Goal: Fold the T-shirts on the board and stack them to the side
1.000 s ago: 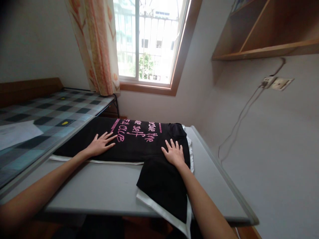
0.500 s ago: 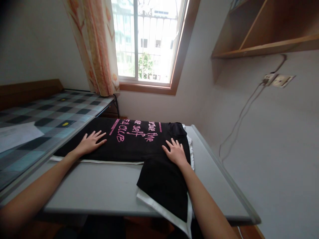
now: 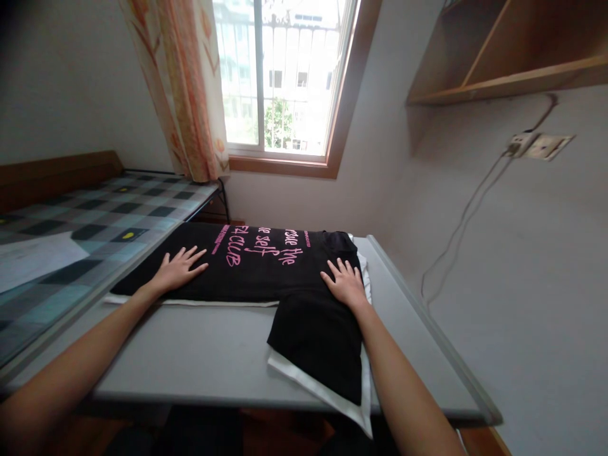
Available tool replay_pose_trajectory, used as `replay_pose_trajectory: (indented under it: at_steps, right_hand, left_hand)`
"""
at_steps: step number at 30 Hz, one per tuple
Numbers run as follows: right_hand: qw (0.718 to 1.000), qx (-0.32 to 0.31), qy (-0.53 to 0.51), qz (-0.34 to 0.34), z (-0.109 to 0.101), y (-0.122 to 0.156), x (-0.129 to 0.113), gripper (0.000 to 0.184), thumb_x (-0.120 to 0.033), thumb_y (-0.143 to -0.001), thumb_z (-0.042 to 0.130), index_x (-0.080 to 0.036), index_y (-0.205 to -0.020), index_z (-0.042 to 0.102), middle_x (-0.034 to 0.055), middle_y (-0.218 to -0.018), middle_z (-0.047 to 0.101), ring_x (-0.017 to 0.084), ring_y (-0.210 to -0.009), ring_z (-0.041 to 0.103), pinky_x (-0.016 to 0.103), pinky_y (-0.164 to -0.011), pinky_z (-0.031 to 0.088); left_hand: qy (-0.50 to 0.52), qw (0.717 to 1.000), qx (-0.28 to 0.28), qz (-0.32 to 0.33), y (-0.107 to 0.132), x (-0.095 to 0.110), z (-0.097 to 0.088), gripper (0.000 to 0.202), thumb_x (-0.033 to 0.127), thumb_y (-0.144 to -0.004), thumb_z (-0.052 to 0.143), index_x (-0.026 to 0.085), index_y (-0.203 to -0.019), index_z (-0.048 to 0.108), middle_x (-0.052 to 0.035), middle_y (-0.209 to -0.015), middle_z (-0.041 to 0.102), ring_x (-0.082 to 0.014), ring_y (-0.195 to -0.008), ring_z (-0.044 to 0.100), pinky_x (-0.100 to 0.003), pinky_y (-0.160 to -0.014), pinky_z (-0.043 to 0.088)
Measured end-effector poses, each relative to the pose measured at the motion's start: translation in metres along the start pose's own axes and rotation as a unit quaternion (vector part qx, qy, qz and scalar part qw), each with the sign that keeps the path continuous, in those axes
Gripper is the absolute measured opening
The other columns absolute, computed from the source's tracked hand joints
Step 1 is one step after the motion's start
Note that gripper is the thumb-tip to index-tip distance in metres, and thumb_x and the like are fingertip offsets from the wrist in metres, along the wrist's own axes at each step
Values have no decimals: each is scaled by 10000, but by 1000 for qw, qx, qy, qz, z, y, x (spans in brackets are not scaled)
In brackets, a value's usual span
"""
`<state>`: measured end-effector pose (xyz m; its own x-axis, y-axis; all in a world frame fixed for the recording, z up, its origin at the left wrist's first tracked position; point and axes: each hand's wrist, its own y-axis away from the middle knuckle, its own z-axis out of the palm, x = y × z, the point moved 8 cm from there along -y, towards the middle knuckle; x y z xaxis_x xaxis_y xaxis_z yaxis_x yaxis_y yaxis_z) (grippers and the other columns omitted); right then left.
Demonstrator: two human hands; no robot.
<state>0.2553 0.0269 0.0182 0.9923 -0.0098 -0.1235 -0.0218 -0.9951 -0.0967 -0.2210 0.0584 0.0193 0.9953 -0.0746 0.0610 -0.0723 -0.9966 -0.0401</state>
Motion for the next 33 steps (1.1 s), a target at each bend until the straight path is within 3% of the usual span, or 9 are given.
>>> replay_pose_trajectory:
  at_steps: [6, 10, 12, 16, 21, 28, 33]
  right_hand:
    - [998, 53, -29, -28, -18, 13, -1, 596, -561, -960, 326, -188, -1365, 553, 121, -1493, 422, 311, -1409, 313, 507, -1151, 219]
    - [995, 85, -36, -29, -24, 13, 1, 623, -572, -959, 300, -179, -1386, 528, 129, -1499, 412, 306, -1408, 314, 497, -1147, 237]
    - [996, 76, -34, -21, -18, 11, 2, 643, -586, -954, 297, -200, -1445, 451, 123, -1526, 368, 311, -1413, 304, 498, -1137, 254]
    - [1000, 5, 4, -2, 1, 8, 1, 648, -607, -941, 313, -263, -1487, 372, 91, -1564, 301, 322, -1435, 248, 507, -1145, 223]
    - [999, -27, 44, 10, 4, 11, 0, 636, -583, -953, 300, -271, -1506, 325, 84, -1577, 270, 314, -1445, 221, 483, -1156, 200]
    - [999, 0, 43, -11, 0, 23, 1, 625, -564, -951, 324, -250, -1490, 368, 93, -1556, 317, 315, -1428, 269, 490, -1146, 232]
    - [997, 55, -14, -47, -8, 24, 6, 586, -529, -946, 363, -186, -1397, 513, 123, -1472, 452, 315, -1379, 367, 492, -1128, 285]
  left_hand:
    - [14, 996, 74, 40, 8, 3, -19, 634, 620, -927, 284, 264, -1415, 476, -57, -1514, 401, -312, -1432, 269, -573, -1134, 201]
    - [12, 991, 111, 70, 11, 10, -27, 631, 610, -931, 285, 242, -1393, 507, -59, -1501, 422, -287, -1435, 267, -519, -1154, 200]
    - [6, 993, 101, 65, 8, 11, -22, 642, 622, -923, 294, 257, -1419, 475, -54, -1527, 380, -313, -1448, 221, -553, -1146, 189]
    - [-10, 999, 21, 38, 2, 8, -1, 671, 653, -901, 310, 332, -1490, 331, -37, -1580, 263, -407, -1442, 168, -689, -1080, 155]
    - [-27, 999, -4, 41, 4, 10, 3, 672, 641, -908, 293, 341, -1509, 266, -52, -1592, 227, -412, -1435, 187, -704, -1067, 144]
    - [-30, 998, -1, 47, 15, 12, 2, 678, 639, -903, 309, 334, -1507, 277, -63, -1584, 250, -395, -1439, 187, -689, -1079, 138]
    - [2, 999, 8, 39, 15, 11, -5, 665, 645, -902, 309, 313, -1474, 373, -66, -1561, 310, -383, -1438, 205, -676, -1093, 138]
